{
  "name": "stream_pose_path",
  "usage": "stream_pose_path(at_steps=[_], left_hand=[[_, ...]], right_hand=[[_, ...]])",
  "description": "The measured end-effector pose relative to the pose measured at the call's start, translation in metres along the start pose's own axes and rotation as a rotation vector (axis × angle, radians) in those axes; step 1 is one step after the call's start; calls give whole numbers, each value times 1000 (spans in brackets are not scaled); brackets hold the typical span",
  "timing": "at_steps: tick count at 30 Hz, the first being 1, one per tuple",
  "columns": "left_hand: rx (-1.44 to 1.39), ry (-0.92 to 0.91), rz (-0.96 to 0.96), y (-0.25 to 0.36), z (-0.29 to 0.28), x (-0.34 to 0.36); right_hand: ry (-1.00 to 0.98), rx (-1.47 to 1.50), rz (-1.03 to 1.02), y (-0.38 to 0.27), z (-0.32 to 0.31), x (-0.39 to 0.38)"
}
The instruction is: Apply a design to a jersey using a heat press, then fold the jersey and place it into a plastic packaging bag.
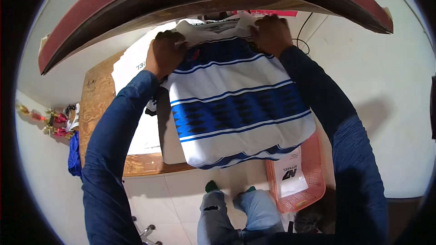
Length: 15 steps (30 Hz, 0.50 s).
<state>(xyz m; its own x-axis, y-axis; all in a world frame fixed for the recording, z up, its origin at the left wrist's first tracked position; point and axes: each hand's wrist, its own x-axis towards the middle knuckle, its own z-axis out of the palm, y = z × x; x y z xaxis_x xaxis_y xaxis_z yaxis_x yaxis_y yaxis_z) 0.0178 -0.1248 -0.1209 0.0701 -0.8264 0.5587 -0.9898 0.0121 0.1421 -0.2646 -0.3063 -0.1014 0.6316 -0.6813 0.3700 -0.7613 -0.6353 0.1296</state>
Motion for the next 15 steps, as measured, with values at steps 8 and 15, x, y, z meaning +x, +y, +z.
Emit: stream_pose_path(at_steps=[8,15], left_hand=[[49,-82,63,-18,44,10],[20,66,-474,-20,-26,-84]], right_hand=[[98,280,-384,-8,58,25],[94,271,350,90,34,-24]])
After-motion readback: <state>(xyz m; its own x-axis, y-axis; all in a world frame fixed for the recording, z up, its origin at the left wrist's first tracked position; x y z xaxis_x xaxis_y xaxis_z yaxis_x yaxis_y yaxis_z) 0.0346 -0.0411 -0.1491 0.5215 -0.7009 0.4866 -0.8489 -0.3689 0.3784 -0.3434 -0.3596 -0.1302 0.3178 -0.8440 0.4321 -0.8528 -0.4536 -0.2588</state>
